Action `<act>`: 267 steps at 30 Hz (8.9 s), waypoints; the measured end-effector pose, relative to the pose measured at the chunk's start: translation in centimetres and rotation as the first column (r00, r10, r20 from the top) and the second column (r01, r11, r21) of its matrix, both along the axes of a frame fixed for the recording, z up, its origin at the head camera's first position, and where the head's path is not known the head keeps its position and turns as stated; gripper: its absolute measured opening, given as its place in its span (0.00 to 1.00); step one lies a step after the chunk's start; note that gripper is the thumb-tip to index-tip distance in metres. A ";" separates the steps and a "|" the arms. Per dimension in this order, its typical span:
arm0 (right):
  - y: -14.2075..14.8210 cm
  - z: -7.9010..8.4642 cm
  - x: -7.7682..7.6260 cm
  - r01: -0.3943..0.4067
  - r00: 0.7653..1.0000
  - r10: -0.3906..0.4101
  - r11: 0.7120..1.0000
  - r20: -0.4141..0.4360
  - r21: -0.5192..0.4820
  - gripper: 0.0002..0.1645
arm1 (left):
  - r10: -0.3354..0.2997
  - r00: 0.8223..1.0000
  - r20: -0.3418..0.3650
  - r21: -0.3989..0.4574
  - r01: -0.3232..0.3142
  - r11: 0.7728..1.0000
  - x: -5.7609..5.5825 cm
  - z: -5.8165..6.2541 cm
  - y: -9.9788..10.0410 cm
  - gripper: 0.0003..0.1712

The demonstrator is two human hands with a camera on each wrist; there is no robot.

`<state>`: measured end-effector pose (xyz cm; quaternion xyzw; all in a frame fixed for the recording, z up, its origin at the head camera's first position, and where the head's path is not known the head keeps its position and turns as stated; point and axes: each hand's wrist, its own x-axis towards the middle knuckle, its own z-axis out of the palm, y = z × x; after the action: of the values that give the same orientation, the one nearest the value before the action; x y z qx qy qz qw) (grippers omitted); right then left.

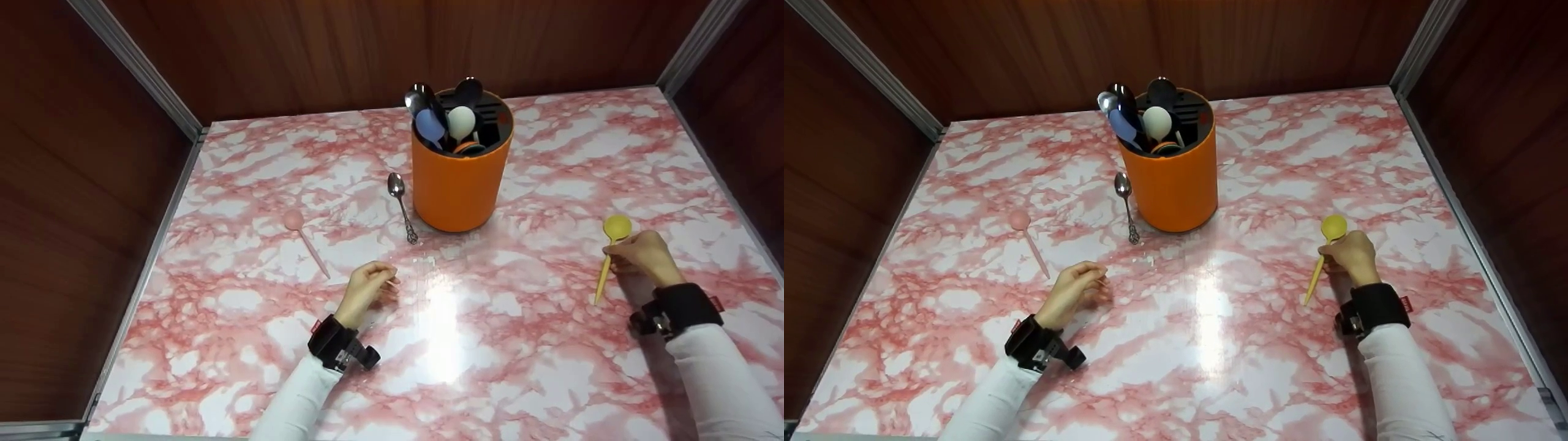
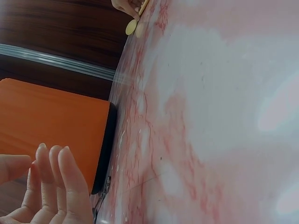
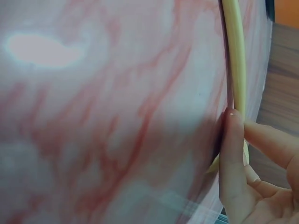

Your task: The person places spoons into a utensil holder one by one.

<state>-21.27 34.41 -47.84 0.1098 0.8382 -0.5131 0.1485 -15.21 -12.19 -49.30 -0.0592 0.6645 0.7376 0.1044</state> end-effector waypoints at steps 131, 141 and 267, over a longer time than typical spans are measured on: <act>-20.5 22.9 -8.8 -0.017 0.714 0.010 1.000 -0.700 -0.003 0.05 | 0.013 1.000 0.018 -0.014 -0.013 1.000 0.1 0.6 -0.2 0.10; -20.3 21.0 -9.4 -0.003 0.740 0.024 0.999 -0.672 0.032 0.06 | 0.013 1.000 -0.014 0.025 -0.013 1.000 0.2 0.3 -0.3 0.07; -12.4 3.1 0.3 -0.288 0.874 0.225 0.954 -0.430 -0.087 0.12 | 0.164 0.979 0.122 -0.239 -0.132 0.962 -6.4 3.1 -8.2 0.15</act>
<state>-21.01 22.01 -44.73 -0.1254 0.8171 -0.5611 0.0416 -21.56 -20.43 -46.20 -0.1723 0.7299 0.6556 0.0877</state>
